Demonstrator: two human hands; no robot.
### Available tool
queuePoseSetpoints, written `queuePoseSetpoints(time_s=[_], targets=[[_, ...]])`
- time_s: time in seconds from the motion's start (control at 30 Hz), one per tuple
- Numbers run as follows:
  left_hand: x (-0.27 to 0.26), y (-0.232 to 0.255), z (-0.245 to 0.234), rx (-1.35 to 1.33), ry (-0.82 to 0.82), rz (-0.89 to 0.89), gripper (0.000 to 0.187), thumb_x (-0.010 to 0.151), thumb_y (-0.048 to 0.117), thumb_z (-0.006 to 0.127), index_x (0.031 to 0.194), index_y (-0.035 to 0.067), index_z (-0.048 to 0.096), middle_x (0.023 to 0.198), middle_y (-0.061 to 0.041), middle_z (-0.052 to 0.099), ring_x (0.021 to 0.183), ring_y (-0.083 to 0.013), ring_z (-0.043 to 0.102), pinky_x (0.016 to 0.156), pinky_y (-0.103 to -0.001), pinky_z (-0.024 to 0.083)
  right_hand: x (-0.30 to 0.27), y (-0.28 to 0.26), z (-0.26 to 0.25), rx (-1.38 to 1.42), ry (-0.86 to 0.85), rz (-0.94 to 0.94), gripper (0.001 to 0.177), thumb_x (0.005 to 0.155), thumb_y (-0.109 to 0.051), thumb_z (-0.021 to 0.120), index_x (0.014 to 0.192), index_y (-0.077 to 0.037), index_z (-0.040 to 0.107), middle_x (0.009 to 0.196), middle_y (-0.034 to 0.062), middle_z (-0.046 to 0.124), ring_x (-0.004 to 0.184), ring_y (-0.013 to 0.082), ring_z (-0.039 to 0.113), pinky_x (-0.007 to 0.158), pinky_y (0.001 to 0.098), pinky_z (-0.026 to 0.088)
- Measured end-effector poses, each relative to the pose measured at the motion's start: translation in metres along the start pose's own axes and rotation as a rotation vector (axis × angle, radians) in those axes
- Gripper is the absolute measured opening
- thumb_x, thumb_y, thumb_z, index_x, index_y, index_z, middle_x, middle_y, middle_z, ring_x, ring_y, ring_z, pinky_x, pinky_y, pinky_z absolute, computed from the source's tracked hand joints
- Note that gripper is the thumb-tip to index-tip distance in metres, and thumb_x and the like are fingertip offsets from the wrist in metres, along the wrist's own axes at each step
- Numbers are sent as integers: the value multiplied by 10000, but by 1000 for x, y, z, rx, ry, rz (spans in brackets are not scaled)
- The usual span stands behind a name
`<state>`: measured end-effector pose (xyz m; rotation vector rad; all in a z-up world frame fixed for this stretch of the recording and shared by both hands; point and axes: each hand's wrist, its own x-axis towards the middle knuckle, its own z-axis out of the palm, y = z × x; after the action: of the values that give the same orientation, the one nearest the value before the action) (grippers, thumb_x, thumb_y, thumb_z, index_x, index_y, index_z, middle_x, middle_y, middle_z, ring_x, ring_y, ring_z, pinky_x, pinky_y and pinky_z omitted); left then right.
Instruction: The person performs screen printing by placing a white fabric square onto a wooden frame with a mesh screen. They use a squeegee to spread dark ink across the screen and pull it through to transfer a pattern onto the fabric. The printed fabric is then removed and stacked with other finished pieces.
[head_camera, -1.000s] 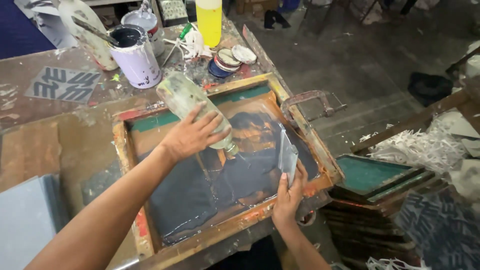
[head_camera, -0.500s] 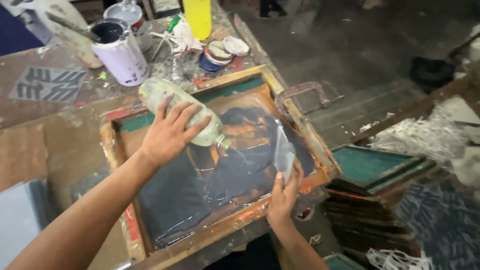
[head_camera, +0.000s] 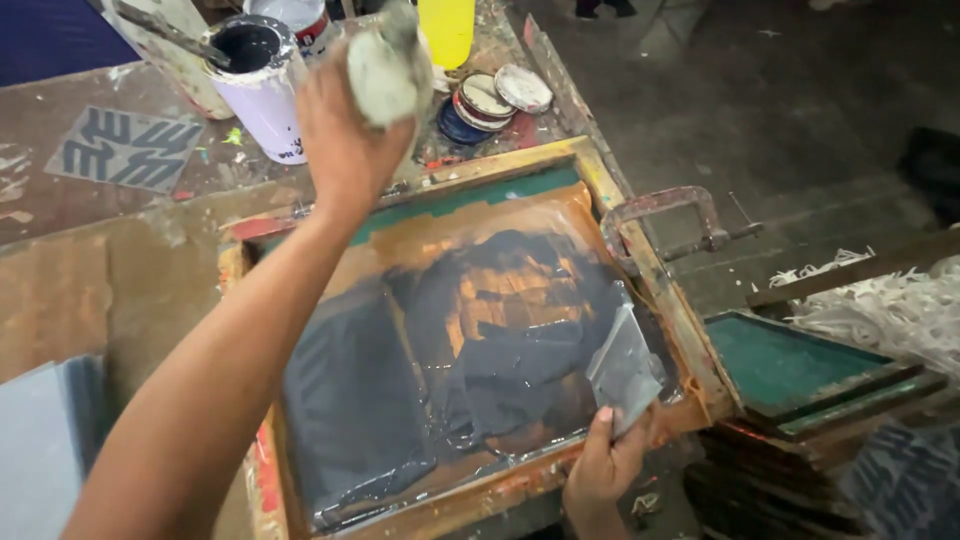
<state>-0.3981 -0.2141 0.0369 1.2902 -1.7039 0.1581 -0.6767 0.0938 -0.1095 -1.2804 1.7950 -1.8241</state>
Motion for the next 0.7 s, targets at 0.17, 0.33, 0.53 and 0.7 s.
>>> queuePoseSetpoints(time_s=[0.17, 0.33, 0.53, 0.7], targets=[[24, -55, 70, -6, 180, -111, 874, 783, 186, 919, 1497, 43, 436, 1407, -192, 577, 1287, -416, 515, 1125, -472, 409, -2, 3, -1, -119, -21, 41, 385, 1001, -68, 533, 1353, 86, 517, 1466, 229, 472, 1283, 296, 508, 1123, 391, 381], [36, -81, 88, 26, 41, -463, 852, 783, 292, 913, 1450, 19, 460, 1385, -203, 607, 1289, -396, 543, 1128, -453, 431, -13, 23, -2, -96, 75, 167, 529, 963, -72, 571, 1442, 87, 413, 1424, 192, 496, 1221, 273, 542, 1047, 355, 440], [-69, -1, -25, 48, -166, -35, 1050, 857, 305, 895, 1536, -174, 253, 1540, -378, 384, 1392, -514, 421, 1191, -527, 339, 34, -58, 5, -50, -320, -43, 395, 1008, -45, 511, 1393, 38, 540, 1438, 208, 526, 1304, 323, 523, 1129, 408, 383], [-174, 97, -190, 39, -355, -176, 850, 762, 306, 848, 1426, -25, 432, 1452, -250, 498, 1352, -434, 476, 1128, -486, 388, 131, -63, 20, -306, -756, -507, 379, 930, -38, 600, 1308, -38, 613, 1310, 193, 634, 1221, 371, 607, 1041, 429, 476]])
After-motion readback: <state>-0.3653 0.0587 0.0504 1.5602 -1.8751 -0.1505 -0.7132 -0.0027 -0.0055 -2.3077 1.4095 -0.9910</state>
